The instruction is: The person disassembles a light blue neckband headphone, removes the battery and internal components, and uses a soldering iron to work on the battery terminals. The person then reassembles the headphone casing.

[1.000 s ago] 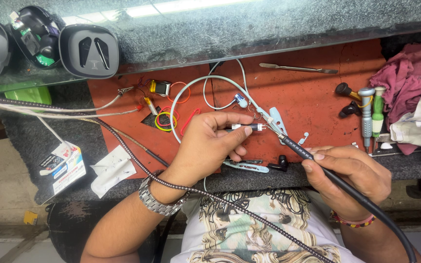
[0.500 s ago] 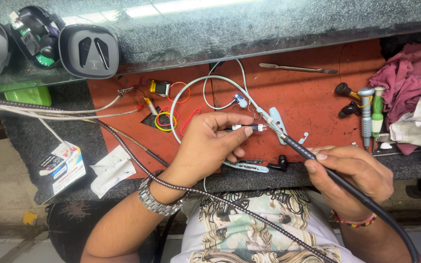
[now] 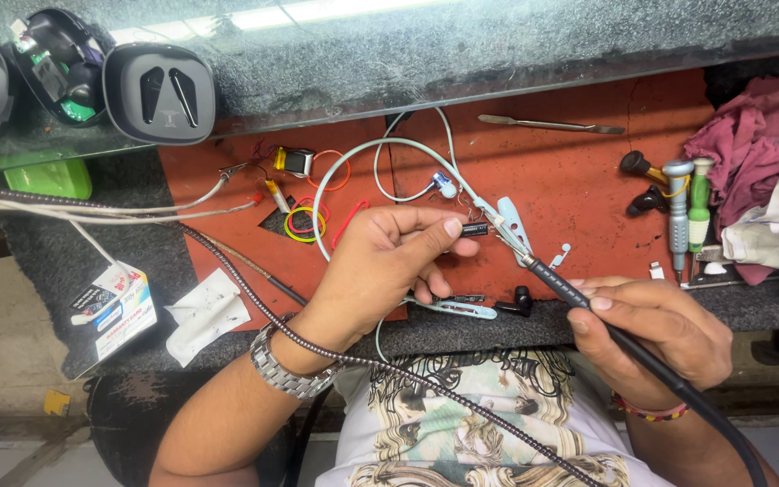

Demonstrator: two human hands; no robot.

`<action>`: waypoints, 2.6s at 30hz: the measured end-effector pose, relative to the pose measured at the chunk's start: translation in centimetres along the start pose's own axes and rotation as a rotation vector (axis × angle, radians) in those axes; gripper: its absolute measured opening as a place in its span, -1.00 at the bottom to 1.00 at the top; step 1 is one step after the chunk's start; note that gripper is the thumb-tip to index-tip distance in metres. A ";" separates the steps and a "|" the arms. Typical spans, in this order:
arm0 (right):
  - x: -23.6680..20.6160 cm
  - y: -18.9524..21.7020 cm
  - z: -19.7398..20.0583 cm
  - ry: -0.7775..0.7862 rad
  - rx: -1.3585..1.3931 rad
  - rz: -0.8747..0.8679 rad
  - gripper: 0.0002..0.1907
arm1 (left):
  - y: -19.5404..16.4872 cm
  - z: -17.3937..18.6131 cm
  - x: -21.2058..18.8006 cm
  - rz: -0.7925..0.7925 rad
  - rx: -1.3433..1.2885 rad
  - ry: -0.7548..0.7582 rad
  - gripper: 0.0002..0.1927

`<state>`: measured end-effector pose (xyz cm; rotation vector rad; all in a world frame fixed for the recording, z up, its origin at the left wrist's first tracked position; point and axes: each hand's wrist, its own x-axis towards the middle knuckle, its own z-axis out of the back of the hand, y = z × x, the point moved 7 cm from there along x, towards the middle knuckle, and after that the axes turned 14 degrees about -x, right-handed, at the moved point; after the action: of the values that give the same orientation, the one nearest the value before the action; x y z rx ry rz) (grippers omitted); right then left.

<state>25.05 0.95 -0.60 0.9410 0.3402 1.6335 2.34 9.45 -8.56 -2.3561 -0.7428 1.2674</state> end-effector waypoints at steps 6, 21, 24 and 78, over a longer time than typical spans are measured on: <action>-0.6 -0.8 0.4 -0.094 0.066 -0.056 -0.77 | 0.1 -0.1 0.1 -0.017 0.012 -0.007 -0.65; -0.4 -0.7 0.6 -0.053 0.099 -0.035 -0.76 | -0.1 -1.2 -0.7 -0.116 0.044 0.067 -0.70; -0.2 -0.6 0.5 -0.048 0.124 -0.044 -0.76 | -0.2 -1.2 -0.7 -0.124 0.048 0.053 -0.71; 0.9 1.8 -0.4 0.109 0.018 0.174 -0.75 | -0.2 -0.8 -0.5 -0.123 0.035 0.006 -0.72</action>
<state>23.48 1.35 0.72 0.9179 0.3556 1.8482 2.76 9.20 -7.68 -2.2487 -0.8431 1.2117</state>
